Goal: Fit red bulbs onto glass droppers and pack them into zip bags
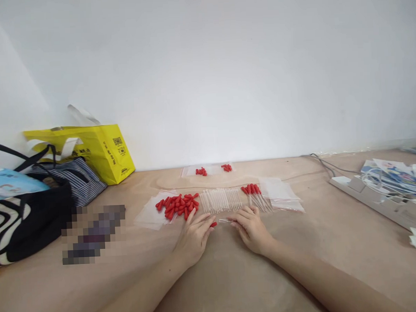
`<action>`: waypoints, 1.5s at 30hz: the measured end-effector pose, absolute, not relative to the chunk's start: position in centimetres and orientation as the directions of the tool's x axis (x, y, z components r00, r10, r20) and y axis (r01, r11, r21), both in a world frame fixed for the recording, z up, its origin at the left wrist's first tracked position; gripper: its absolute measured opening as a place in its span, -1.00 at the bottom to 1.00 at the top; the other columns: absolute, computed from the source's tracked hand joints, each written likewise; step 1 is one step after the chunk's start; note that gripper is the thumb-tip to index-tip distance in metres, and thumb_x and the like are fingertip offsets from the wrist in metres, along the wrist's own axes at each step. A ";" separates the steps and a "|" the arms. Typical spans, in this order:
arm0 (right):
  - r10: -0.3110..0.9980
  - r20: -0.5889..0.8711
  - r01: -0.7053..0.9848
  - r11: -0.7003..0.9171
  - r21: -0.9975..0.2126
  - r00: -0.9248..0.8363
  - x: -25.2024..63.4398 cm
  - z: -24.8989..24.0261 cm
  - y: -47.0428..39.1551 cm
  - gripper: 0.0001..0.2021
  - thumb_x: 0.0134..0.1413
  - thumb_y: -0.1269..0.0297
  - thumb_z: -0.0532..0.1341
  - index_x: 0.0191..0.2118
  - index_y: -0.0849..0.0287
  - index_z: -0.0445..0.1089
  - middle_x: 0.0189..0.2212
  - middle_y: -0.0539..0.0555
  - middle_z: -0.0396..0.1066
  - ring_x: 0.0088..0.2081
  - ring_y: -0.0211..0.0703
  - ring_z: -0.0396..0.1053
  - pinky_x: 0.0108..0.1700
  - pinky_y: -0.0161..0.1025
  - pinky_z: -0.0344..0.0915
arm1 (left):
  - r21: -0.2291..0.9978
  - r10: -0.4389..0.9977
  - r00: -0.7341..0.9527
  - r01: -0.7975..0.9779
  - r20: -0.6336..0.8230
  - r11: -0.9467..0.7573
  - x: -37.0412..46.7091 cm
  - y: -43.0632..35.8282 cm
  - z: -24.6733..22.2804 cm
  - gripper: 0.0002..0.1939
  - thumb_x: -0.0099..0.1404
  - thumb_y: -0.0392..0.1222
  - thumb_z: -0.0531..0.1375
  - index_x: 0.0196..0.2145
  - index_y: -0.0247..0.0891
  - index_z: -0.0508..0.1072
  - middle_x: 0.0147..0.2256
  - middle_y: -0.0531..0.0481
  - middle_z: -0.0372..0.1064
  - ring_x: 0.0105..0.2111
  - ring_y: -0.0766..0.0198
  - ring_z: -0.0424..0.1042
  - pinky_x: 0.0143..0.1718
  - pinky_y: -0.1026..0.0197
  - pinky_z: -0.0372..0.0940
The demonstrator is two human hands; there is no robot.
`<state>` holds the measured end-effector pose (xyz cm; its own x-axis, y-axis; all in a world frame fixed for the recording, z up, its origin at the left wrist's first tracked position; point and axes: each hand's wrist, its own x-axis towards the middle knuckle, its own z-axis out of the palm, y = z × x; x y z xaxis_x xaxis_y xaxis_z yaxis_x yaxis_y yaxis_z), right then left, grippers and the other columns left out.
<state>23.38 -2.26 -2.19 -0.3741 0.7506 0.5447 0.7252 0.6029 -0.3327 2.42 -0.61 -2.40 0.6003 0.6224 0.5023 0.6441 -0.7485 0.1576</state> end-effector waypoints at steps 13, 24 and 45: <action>0.694 0.585 0.649 0.679 -0.342 -0.419 22.5 -2.5 -2.7 -0.78 0.09 0.34 0.04 -0.21 0.03 0.39 -0.48 0.00 0.36 -0.35 -0.23 0.13 -0.21 -0.17 -0.09 | 0.194 0.623 0.544 0.646 0.562 -0.739 2.8 -1.4 -1.2 -0.83 0.26 -0.27 -0.01 -0.35 -0.21 0.38 -0.40 0.06 0.44 -0.27 0.26 0.37 0.03 -0.09 -0.10; 0.553 0.641 0.572 0.793 -0.210 -0.532 22.5 -2.9 -2.4 -0.69 -0.03 0.53 0.04 -0.19 0.13 0.37 -0.54 0.03 0.25 -0.39 -0.22 0.05 -0.30 -0.22 -0.06 | 0.218 0.590 0.576 0.586 0.566 -0.781 3.1 -1.9 -1.5 -0.85 0.25 -0.26 0.00 -0.39 -0.21 0.34 -0.50 0.12 0.41 -0.35 0.29 0.35 0.05 -0.08 -0.21; 0.582 0.650 0.544 0.786 -0.295 -0.489 22.6 -2.5 -2.0 -0.83 0.09 0.37 0.04 -0.29 0.18 0.37 -0.48 0.06 0.33 -0.37 -0.21 0.09 -0.29 -0.22 0.03 | 0.179 0.596 0.540 0.633 0.595 -0.753 2.7 -2.1 -0.4 -0.90 0.19 -0.20 0.10 -0.43 -0.17 0.40 -0.52 0.16 0.41 -0.34 0.29 0.35 0.08 -0.08 -0.28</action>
<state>22.63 -2.00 -2.47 -0.4885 0.5817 0.6504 0.5437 0.7859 -0.2945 2.73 -2.07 -0.42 0.5397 0.5956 0.5950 0.6333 -0.7529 0.1792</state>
